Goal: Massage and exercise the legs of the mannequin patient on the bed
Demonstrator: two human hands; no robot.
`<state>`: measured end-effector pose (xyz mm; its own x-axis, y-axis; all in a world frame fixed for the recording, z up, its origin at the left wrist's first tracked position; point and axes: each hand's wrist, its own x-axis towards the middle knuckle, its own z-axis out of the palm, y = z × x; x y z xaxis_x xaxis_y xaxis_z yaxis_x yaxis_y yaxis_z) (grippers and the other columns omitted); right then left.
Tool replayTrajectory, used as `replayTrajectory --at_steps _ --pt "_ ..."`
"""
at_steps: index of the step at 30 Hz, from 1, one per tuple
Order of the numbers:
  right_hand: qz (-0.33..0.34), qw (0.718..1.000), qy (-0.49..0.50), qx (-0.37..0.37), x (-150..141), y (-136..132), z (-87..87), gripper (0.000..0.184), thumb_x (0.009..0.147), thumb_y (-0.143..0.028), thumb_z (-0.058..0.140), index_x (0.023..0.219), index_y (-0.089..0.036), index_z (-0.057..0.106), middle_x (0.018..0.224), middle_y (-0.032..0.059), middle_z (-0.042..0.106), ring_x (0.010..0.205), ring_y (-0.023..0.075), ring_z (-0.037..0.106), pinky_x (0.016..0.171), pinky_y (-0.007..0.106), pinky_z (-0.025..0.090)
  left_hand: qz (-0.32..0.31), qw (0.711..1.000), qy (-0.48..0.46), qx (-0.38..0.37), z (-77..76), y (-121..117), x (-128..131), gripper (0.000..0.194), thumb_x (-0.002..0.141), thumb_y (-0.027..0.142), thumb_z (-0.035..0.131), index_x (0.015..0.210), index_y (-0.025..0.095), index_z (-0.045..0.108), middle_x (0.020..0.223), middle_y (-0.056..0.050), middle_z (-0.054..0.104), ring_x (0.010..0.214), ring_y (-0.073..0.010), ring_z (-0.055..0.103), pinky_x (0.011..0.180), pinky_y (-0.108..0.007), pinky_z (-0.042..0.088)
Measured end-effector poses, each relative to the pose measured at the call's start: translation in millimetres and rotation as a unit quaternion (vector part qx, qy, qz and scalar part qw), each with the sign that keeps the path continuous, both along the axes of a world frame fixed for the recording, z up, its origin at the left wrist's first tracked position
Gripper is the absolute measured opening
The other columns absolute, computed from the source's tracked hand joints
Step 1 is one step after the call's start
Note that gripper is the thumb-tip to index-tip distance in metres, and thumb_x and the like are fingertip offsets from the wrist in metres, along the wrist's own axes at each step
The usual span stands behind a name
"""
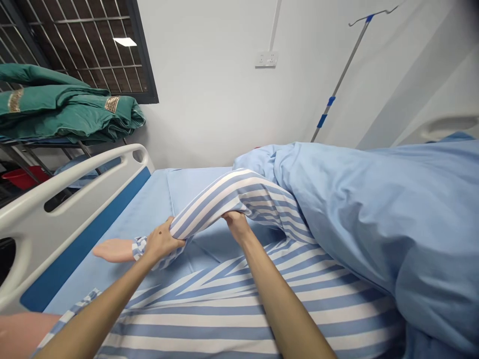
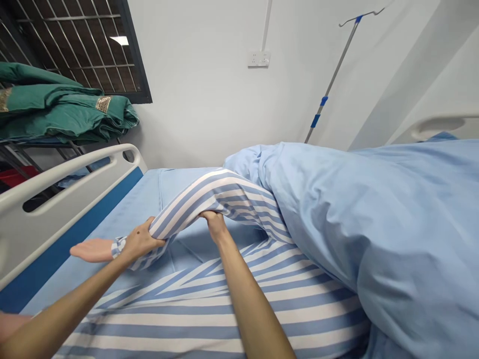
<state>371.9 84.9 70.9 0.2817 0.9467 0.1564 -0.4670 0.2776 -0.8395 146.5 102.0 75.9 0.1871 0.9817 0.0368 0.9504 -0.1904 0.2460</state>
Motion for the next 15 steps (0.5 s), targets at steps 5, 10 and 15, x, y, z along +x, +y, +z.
replayTrajectory --at_steps 5,10,15 --pt "0.088 0.993 0.068 -0.038 -30 0 -13.7 0.006 0.053 -0.013 0.056 0.053 -0.017 0.060 0.062 -0.0007 0.058 0.071 0.0154 0.051 0.074 0.033 0.044 -0.031 0.991 0.133 0.014 44.8 13 -49 0.058 0.058 0.048 0.055 0.112 0.030 0.043 0.095 -0.004 0.064 0.085 -0.0270 0.059 0.061 -0.030 0.039" --pt "0.177 0.964 0.144 -0.135 -65 -5 -50.8 0.004 0.053 -0.014 0.057 0.053 -0.017 0.058 0.068 -0.0003 0.060 0.078 0.0166 0.054 0.074 0.034 0.044 -0.094 0.958 0.270 0.038 89.8 23 -77 0.053 0.057 0.044 0.054 0.107 0.028 0.046 0.097 -0.007 0.064 0.083 -0.0303 0.060 0.064 -0.033 0.041" --pt "0.222 0.937 0.203 -0.180 -78 -10 -72.4 0.009 0.050 -0.010 0.056 0.055 -0.017 0.057 0.066 -0.0014 0.059 0.081 0.0178 0.057 0.073 0.031 0.043 -0.119 0.940 0.317 0.035 98.1 24 -75 0.054 0.055 0.041 0.056 0.105 0.026 0.047 0.093 -0.008 0.065 0.081 -0.0293 0.060 0.065 -0.034 0.041"
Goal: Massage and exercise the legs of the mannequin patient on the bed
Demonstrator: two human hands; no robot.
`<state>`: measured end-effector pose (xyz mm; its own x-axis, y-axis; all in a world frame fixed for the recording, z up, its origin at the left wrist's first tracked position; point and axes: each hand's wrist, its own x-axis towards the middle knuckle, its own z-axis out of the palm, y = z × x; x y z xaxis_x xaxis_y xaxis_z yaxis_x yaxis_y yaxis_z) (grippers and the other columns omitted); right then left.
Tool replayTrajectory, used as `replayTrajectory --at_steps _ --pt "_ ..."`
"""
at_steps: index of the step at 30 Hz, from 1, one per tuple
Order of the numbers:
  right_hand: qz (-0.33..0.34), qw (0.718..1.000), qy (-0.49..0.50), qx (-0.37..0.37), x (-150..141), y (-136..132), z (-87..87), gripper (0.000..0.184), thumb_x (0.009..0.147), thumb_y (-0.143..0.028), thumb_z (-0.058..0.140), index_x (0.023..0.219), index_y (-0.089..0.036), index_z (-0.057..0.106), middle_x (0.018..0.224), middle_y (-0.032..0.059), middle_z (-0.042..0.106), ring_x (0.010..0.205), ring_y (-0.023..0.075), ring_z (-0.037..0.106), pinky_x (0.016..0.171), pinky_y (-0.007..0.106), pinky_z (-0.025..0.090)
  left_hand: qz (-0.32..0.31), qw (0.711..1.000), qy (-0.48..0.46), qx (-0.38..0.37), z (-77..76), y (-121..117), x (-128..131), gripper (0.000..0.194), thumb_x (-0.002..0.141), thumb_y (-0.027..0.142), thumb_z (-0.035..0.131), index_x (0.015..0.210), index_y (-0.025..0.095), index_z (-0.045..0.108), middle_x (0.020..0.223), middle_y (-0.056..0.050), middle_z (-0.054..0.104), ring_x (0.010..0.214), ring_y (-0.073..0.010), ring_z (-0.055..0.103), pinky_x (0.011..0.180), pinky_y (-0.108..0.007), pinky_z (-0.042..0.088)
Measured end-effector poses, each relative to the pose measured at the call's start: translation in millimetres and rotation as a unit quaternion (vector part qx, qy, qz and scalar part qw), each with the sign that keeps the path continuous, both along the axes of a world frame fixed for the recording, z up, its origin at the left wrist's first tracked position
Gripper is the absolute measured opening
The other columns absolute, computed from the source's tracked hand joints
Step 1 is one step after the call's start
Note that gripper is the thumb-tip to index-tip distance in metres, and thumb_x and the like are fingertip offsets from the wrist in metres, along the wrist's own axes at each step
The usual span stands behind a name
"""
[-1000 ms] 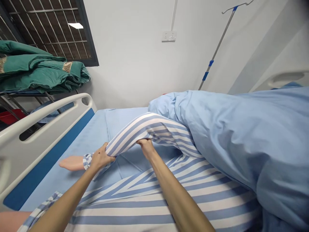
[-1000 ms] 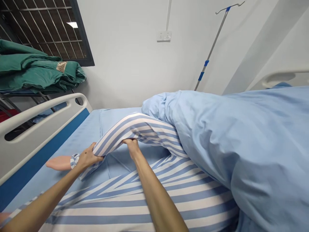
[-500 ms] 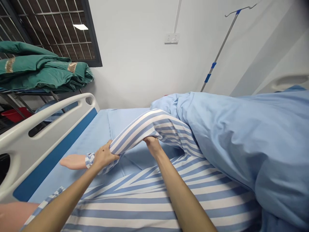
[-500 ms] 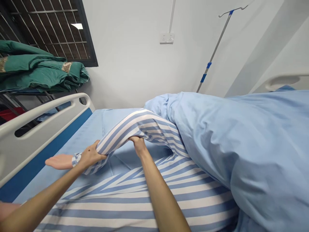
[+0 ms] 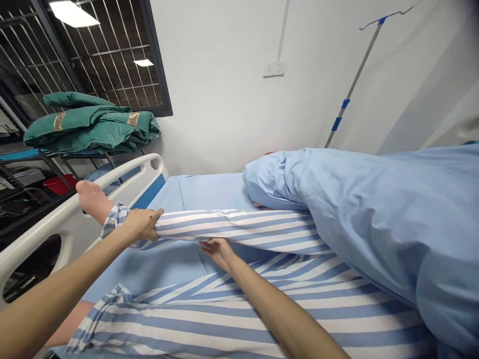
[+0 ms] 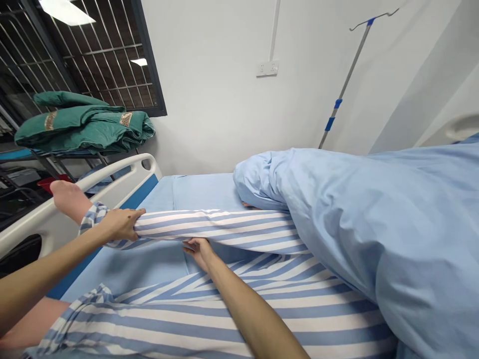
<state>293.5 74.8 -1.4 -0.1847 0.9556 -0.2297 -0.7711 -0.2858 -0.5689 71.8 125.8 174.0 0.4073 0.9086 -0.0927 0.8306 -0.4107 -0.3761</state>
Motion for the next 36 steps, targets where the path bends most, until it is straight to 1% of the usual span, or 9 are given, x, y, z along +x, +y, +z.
replayTrajectory --at_steps 5,11,14,18,22,25,28,32,36 --pt "-0.026 0.999 -0.014 0.013 6 6 8.9 0.012 0.049 -0.007 0.055 0.054 -0.018 0.057 0.064 -0.0017 0.058 0.073 0.0149 0.053 0.070 0.031 0.043 0.023 0.999 -0.023 -0.006 -12.4 -1 -2 0.054 0.056 0.042 0.056 0.106 0.026 0.046 0.095 -0.008 0.065 0.080 -0.0292 0.061 0.063 -0.033 0.040" --pt "-0.136 0.983 -0.058 0.111 33 9 48.4 0.009 0.050 -0.009 0.057 0.052 -0.018 0.058 0.063 -0.0023 0.057 0.073 0.0138 0.049 0.074 0.031 0.044 0.054 0.987 -0.149 0.012 -33.9 -11 8 0.055 0.059 0.047 0.055 0.110 0.030 0.044 0.097 -0.005 0.064 0.085 -0.0277 0.060 0.064 -0.031 0.040" --pt "-0.181 0.968 -0.090 0.147 52 6 68.0 0.011 0.048 -0.009 0.055 0.052 -0.018 0.057 0.062 -0.0029 0.056 0.070 0.0127 0.047 0.069 0.027 0.042 0.078 0.970 -0.231 0.022 -55.2 -22 30 0.056 0.059 0.049 0.056 0.111 0.031 0.044 0.093 -0.003 0.064 0.085 -0.0265 0.059 0.065 -0.031 0.040" --pt "-0.245 0.948 -0.100 0.175 77 2 85.9 0.009 0.046 -0.010 0.050 0.047 -0.018 0.049 0.055 -0.0039 0.050 0.064 0.0114 0.043 0.061 0.025 0.038 0.106 0.934 -0.341 0.005 -86.8 -38 74 0.054 0.060 0.050 0.058 0.110 0.033 0.045 0.091 0.000 0.064 0.084 -0.0239 0.059 0.064 -0.030 0.039" --pt "-0.282 0.930 -0.119 0.202 91 -1 94.6 0.008 0.046 -0.012 0.047 0.049 -0.019 0.047 0.057 -0.0035 0.048 0.065 0.0124 0.043 0.063 0.026 0.037 0.119 0.916 -0.383 -0.010 -104.3 -47 104 0.052 0.062 0.051 0.058 0.108 0.030 0.046 0.089 -0.001 0.063 0.082 -0.0228 0.058 0.063 -0.029 0.040" --pt "-0.272 0.931 -0.129 0.208 91 -1 94.5 0.008 0.047 -0.012 0.047 0.049 -0.019 0.046 0.058 -0.0034 0.049 0.064 0.0127 0.043 0.063 0.027 0.036 0.118 0.924 -0.363 -0.023 -102.3 -47 102 0.053 0.063 0.052 0.057 0.110 0.031 0.045 0.090 -0.001 0.063 0.084 -0.0230 0.058 0.063 -0.028 0.040" --pt "-0.253 0.939 -0.122 0.200 83 -1 90.0 0.009 0.048 -0.011 0.048 0.051 -0.019 0.050 0.060 -0.0035 0.052 0.063 0.0122 0.042 0.061 0.027 0.036 0.106 0.939 -0.327 -0.024 -90.1 -42 85 0.053 0.063 0.050 0.056 0.112 0.032 0.043 0.091 0.000 0.064 0.083 -0.0229 0.059 0.062 -0.027 0.040" --pt "-0.208 0.955 -0.100 0.186 67 -2 82.0 0.010 0.051 -0.009 0.053 0.053 -0.019 0.055 0.062 -0.0034 0.055 0.068 0.0124 0.045 0.065 0.026 0.039 0.089 0.963 -0.256 -0.005 -63.6 -31 52 0.057 0.061 0.050 0.056 0.114 0.032 0.042 0.092 -0.002 0.064 0.083 -0.0252 0.060 0.062 -0.029 0.039" --pt "-0.128 0.975 -0.080 0.161 48 -6 72.0 0.006 0.058 -0.014 0.059 0.056 -0.019 0.058 0.070 -0.0018 0.059 0.078 0.0146 0.050 0.076 0.030 0.042 0.052 0.982 -0.178 0.016 -26.7 -21 19 0.056 0.059 0.049 0.055 0.110 0.031 0.043 0.096 -0.004 0.064 0.085 -0.0278 0.059 0.062 -0.030 0.039"
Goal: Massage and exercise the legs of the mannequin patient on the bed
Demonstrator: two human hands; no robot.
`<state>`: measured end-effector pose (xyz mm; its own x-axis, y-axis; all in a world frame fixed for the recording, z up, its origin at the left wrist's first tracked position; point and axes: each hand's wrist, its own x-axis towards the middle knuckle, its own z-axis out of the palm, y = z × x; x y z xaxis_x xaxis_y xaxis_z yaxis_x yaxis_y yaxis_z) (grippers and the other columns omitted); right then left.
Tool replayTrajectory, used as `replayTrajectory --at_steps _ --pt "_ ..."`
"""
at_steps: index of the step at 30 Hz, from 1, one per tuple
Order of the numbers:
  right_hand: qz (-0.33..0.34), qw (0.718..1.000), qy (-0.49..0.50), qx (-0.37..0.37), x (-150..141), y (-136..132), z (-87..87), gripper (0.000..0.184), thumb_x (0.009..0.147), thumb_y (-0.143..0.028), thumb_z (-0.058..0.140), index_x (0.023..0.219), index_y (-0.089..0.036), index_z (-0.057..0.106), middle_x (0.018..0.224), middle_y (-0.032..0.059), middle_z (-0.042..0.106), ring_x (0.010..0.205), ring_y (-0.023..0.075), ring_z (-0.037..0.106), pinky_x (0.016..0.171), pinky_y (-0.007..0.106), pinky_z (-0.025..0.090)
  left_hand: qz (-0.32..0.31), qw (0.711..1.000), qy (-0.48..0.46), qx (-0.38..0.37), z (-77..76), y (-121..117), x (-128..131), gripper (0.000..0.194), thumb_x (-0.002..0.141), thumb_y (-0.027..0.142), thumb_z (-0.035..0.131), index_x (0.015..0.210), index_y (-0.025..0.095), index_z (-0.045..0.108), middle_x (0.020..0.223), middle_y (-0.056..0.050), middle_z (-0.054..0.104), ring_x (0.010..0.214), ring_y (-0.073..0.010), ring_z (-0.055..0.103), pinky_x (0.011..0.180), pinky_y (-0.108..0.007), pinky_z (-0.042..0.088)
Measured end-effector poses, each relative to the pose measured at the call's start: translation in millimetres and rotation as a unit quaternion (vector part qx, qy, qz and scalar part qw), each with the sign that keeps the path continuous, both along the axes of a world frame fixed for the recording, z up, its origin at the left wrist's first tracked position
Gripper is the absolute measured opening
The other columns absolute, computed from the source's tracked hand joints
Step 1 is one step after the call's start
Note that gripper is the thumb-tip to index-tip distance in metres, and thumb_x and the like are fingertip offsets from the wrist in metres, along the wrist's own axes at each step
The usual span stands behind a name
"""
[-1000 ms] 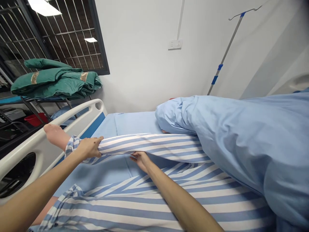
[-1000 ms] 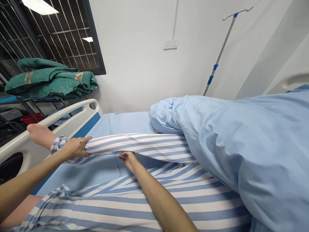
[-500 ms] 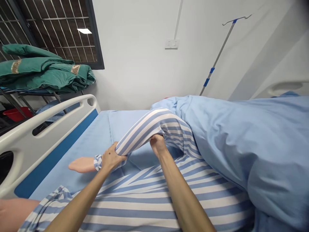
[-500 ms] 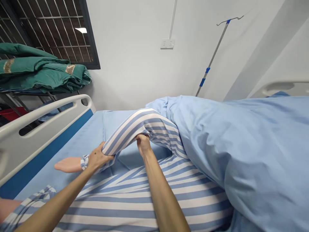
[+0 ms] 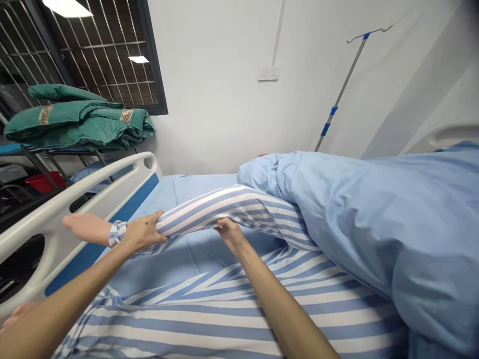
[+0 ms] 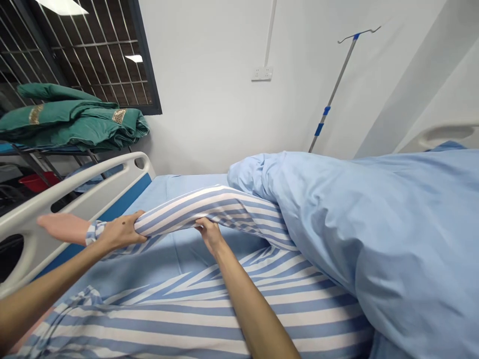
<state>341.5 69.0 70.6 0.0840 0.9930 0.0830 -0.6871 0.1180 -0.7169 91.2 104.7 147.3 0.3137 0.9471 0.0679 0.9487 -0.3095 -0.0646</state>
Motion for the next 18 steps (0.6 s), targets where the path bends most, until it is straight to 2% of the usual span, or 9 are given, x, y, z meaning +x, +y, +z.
replayTrajectory --at_steps 4,7,10,13,18 --pt "0.084 0.993 0.050 -0.069 -21 -4 -17.9 0.006 0.060 -0.019 0.063 0.060 -0.020 0.057 0.068 -0.0028 0.057 0.075 0.0144 0.052 0.080 0.036 0.042 -0.037 0.995 0.094 0.012 34.6 6 -19 0.047 0.058 0.048 0.055 0.101 0.027 0.048 0.093 -0.007 0.065 0.081 -0.0297 0.059 0.062 -0.033 0.039" --pt "0.138 0.981 0.081 -0.114 -35 -6 -34.5 0.011 0.059 -0.021 0.063 0.068 -0.021 0.055 0.078 -0.0016 0.060 0.080 0.0174 0.055 0.077 0.037 0.043 -0.064 0.987 0.144 0.024 45.3 9 -22 0.046 0.058 0.044 0.055 0.101 0.026 0.049 0.091 -0.008 0.065 0.078 -0.0296 0.060 0.062 -0.034 0.040" --pt "0.155 0.973 0.099 -0.142 -42 -7 -46.5 0.016 0.059 -0.022 0.064 0.068 -0.020 0.051 0.084 0.0001 0.061 0.083 0.0199 0.057 0.076 0.037 0.043 -0.068 0.985 0.159 0.017 43.2 9 -21 0.051 0.055 0.042 0.057 0.103 0.026 0.048 0.091 -0.008 0.065 0.077 -0.0288 0.060 0.062 -0.034 0.041" --pt "0.153 0.972 0.099 -0.152 -43 -7 -50.7 0.017 0.058 -0.021 0.064 0.067 -0.020 0.051 0.084 0.0003 0.061 0.082 0.0197 0.057 0.076 0.037 0.043 -0.063 0.986 0.152 0.003 37.4 8 -20 0.050 0.055 0.043 0.057 0.101 0.026 0.049 0.089 -0.007 0.065 0.077 -0.0297 0.060 0.063 -0.035 0.041" --pt "0.118 0.981 0.074 -0.134 -38 -2 -40.1 0.013 0.057 -0.020 0.063 0.066 -0.021 0.055 0.077 -0.0011 0.061 0.077 0.0166 0.054 0.076 0.035 0.044 -0.029 0.993 0.114 -0.014 30.0 4 -21 0.048 0.056 0.043 0.057 0.100 0.027 0.050 0.091 -0.007 0.065 0.081 -0.0288 0.060 0.066 -0.034 0.041"
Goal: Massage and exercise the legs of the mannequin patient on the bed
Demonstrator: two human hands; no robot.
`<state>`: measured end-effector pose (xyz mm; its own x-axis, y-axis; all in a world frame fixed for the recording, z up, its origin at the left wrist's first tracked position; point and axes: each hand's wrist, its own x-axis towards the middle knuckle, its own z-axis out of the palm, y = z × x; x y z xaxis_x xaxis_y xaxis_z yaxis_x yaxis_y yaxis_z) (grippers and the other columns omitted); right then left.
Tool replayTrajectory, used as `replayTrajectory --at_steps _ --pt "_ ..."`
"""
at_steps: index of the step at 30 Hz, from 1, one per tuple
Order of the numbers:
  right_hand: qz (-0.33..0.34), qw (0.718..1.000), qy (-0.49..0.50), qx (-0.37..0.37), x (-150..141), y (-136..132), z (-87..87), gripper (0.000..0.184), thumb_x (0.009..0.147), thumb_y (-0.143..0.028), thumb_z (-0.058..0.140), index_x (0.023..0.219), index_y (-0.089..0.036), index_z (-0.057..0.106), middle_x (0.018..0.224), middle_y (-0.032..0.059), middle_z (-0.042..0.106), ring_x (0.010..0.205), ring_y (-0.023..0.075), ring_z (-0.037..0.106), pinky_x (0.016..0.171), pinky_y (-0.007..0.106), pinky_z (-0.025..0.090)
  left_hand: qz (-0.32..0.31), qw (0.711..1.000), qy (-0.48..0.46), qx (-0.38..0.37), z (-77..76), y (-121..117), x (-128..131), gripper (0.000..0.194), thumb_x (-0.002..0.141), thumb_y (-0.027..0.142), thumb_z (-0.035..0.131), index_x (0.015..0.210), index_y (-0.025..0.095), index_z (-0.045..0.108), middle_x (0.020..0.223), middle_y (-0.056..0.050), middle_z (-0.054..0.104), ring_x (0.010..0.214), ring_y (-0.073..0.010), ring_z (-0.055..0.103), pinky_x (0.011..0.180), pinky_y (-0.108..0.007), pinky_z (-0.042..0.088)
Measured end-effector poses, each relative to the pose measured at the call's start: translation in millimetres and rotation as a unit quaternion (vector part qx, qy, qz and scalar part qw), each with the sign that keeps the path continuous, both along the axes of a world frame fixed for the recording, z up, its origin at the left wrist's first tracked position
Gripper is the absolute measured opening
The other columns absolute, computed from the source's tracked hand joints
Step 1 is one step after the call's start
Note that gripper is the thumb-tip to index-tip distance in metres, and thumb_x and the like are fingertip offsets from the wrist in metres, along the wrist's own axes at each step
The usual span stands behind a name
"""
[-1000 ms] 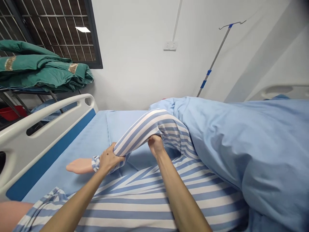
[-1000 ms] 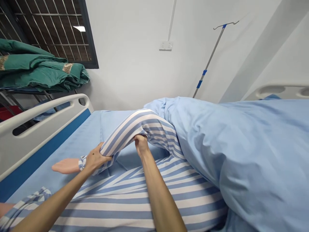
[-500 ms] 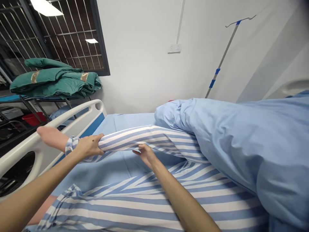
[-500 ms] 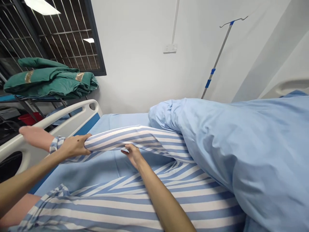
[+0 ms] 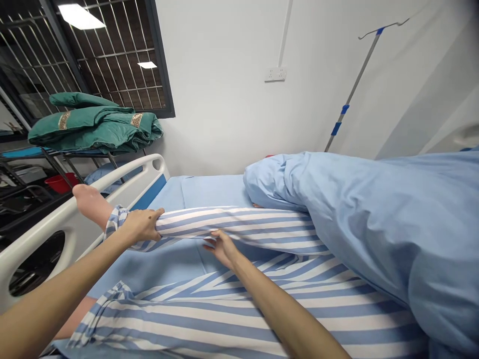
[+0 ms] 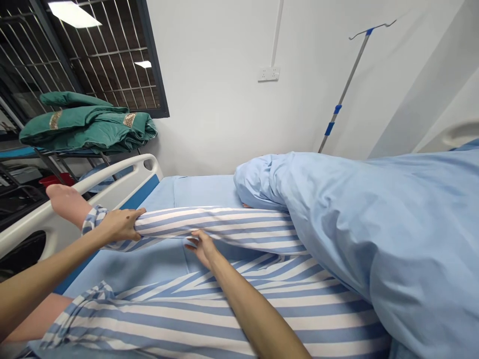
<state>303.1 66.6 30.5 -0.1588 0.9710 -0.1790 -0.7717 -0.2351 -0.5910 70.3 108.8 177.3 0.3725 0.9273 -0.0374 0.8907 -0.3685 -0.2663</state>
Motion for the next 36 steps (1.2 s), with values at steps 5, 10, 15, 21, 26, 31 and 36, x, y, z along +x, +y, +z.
replayTrajectory --at_steps 5,10,15,21,26,31,36 --pt "-0.109 0.989 -0.064 0.082 24 1 31.7 0.005 0.059 -0.019 0.063 0.060 -0.020 0.058 0.074 -0.0010 0.061 0.081 0.0155 0.052 0.076 0.029 0.042 0.024 0.994 -0.101 0.031 -26.3 -7 12 0.058 0.059 0.049 0.057 0.113 0.032 0.045 0.100 -0.004 0.065 0.089 -0.0272 0.059 0.067 -0.030 0.041" --pt "-0.179 0.972 -0.072 0.137 58 -3 63.5 0.012 0.055 -0.017 0.060 0.066 -0.021 0.061 0.075 -0.0021 0.063 0.083 0.0171 0.054 0.077 0.029 0.042 0.040 0.970 -0.233 0.053 -73.3 -17 62 0.059 0.062 0.052 0.055 0.117 0.034 0.042 0.098 0.000 0.065 0.090 -0.0251 0.059 0.069 -0.030 0.041" --pt "-0.229 0.955 -0.090 0.168 80 -3 72.9 0.021 0.056 -0.020 0.057 0.077 -0.023 0.061 0.080 -0.0034 0.064 0.091 0.0187 0.055 0.081 0.031 0.043 0.081 0.946 -0.315 0.020 -107.6 -29 114 0.062 0.063 0.054 0.056 0.119 0.034 0.039 0.097 0.001 0.064 0.089 -0.0234 0.059 0.068 -0.029 0.041" --pt "-0.233 0.947 -0.127 0.182 79 -3 69.3 0.025 0.059 -0.023 0.057 0.084 -0.024 0.062 0.082 -0.0026 0.065 0.095 0.0201 0.055 0.081 0.033 0.044 0.067 0.948 -0.311 0.002 -102.5 -27 109 0.057 0.062 0.051 0.057 0.115 0.036 0.041 0.091 0.002 0.064 0.086 -0.0241 0.060 0.064 -0.029 0.040" --pt "-0.179 0.964 -0.116 0.156 65 -1 58.8 0.025 0.062 -0.028 0.066 0.087 -0.024 0.062 0.095 -0.0004 0.064 0.100 0.0210 0.052 0.081 0.034 0.044 0.051 0.973 -0.224 0.021 -72.0 -13 66 0.058 0.061 0.052 0.055 0.115 0.034 0.043 0.094 -0.001 0.065 0.086 -0.0264 0.060 0.065 -0.030 0.039" --pt "-0.059 0.983 -0.154 0.081 41 5 22.9 0.026 0.068 -0.039 0.067 0.088 -0.022 0.064 0.108 0.0040 0.058 0.100 0.0213 0.051 0.079 0.037 0.046 0.006 0.994 -0.104 0.034 -38.8 4 9 0.056 0.060 0.049 0.054 0.113 0.031 0.044 0.098 -0.003 0.065 0.087 -0.0289 0.060 0.064 -0.031 0.040" --pt "0.058 0.984 -0.167 -0.028 20 6 -17.8 0.046 0.062 -0.050 0.069 0.100 -0.027 0.059 0.115 0.0057 0.054 0.092 0.0229 0.057 0.074 0.040 0.046 -0.027 1.000 0.005 0.012 -29.9 16 -17 0.046 0.058 0.044 0.054 0.099 0.025 0.047 0.092 -0.008 0.066 0.080 -0.0302 0.061 0.063 -0.033 0.040"
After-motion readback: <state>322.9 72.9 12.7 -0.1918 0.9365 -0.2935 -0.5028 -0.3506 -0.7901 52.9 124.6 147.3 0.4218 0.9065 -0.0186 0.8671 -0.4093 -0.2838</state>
